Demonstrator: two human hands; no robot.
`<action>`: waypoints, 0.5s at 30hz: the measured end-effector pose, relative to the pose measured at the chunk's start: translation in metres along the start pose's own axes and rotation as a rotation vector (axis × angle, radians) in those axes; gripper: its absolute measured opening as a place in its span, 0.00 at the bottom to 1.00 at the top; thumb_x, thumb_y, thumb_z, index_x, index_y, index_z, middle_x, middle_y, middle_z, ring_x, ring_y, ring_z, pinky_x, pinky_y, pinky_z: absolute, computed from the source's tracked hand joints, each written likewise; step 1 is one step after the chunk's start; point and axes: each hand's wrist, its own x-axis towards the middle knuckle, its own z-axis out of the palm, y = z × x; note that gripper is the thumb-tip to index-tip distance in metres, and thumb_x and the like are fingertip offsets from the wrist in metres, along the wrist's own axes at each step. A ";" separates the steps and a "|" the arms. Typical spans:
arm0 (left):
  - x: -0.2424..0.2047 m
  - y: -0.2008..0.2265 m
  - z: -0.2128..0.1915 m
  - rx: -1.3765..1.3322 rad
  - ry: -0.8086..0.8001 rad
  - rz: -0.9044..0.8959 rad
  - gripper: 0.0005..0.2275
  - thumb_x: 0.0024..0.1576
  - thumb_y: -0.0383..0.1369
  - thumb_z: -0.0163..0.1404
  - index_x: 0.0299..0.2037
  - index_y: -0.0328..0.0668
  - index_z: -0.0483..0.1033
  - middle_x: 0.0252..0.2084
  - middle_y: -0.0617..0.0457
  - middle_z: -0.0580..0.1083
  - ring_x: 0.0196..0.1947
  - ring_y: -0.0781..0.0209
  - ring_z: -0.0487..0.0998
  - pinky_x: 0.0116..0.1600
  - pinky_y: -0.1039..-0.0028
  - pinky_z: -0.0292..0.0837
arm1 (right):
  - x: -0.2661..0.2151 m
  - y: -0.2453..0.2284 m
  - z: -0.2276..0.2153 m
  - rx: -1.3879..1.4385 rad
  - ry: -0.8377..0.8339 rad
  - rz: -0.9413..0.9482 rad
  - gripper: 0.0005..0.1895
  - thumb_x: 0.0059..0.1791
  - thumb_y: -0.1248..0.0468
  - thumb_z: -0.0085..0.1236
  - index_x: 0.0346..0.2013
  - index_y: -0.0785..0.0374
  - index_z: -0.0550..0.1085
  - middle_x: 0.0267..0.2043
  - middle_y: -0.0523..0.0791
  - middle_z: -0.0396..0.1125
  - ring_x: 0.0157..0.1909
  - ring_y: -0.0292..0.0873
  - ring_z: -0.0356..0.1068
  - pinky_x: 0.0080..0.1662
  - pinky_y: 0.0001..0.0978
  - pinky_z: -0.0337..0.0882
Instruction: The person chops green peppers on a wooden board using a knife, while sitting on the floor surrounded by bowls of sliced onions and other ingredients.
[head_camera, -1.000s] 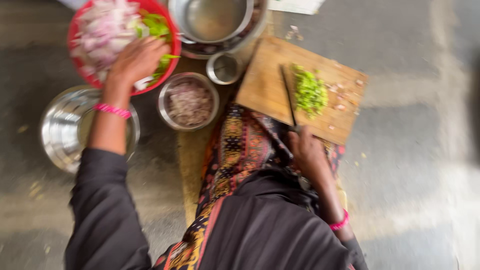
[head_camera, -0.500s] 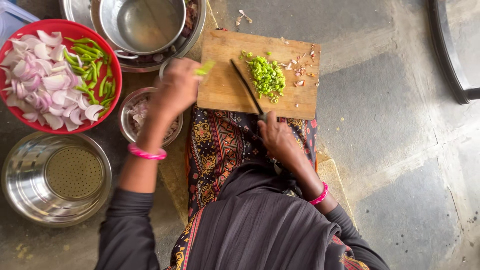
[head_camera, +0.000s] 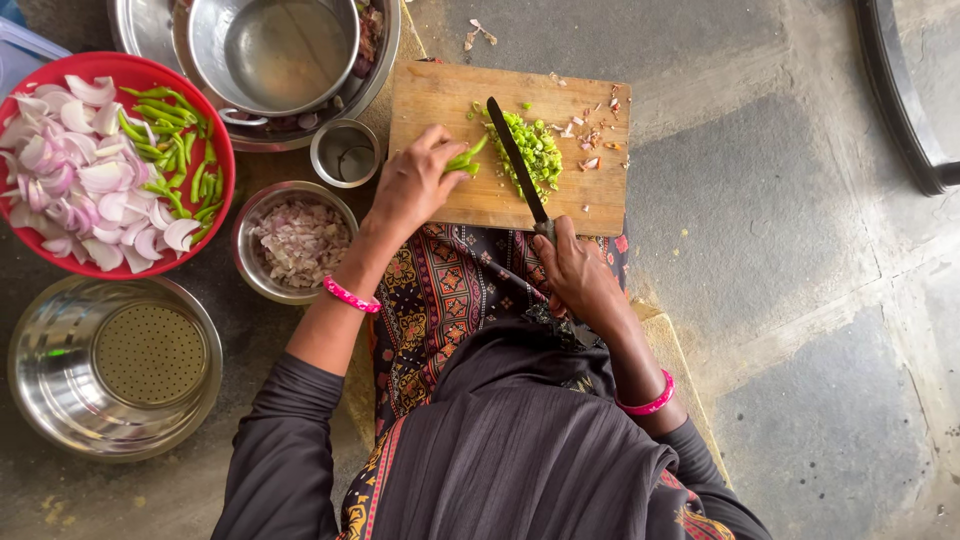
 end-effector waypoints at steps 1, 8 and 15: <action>-0.002 -0.001 -0.004 -0.023 0.061 0.049 0.15 0.53 0.30 0.62 0.49 0.35 0.79 0.46 0.47 0.75 0.34 0.57 0.81 0.39 0.71 0.81 | 0.000 0.001 -0.001 -0.001 0.005 -0.027 0.15 0.58 0.54 0.42 0.39 0.63 0.57 0.15 0.56 0.67 0.14 0.51 0.72 0.20 0.42 0.70; 0.000 -0.006 -0.011 -0.129 0.127 0.019 0.07 0.58 0.28 0.58 0.46 0.40 0.82 0.43 0.50 0.78 0.35 0.57 0.82 0.40 0.66 0.78 | 0.003 0.008 0.000 0.067 0.002 -0.021 0.15 0.58 0.54 0.43 0.39 0.63 0.56 0.16 0.54 0.67 0.14 0.50 0.72 0.18 0.41 0.70; 0.005 -0.028 -0.010 -0.088 0.111 0.035 0.04 0.61 0.25 0.55 0.44 0.40 0.81 0.43 0.51 0.77 0.37 0.56 0.81 0.44 0.67 0.78 | 0.006 0.010 -0.001 0.063 0.014 -0.003 0.15 0.58 0.54 0.44 0.41 0.63 0.57 0.18 0.54 0.68 0.15 0.50 0.73 0.17 0.40 0.70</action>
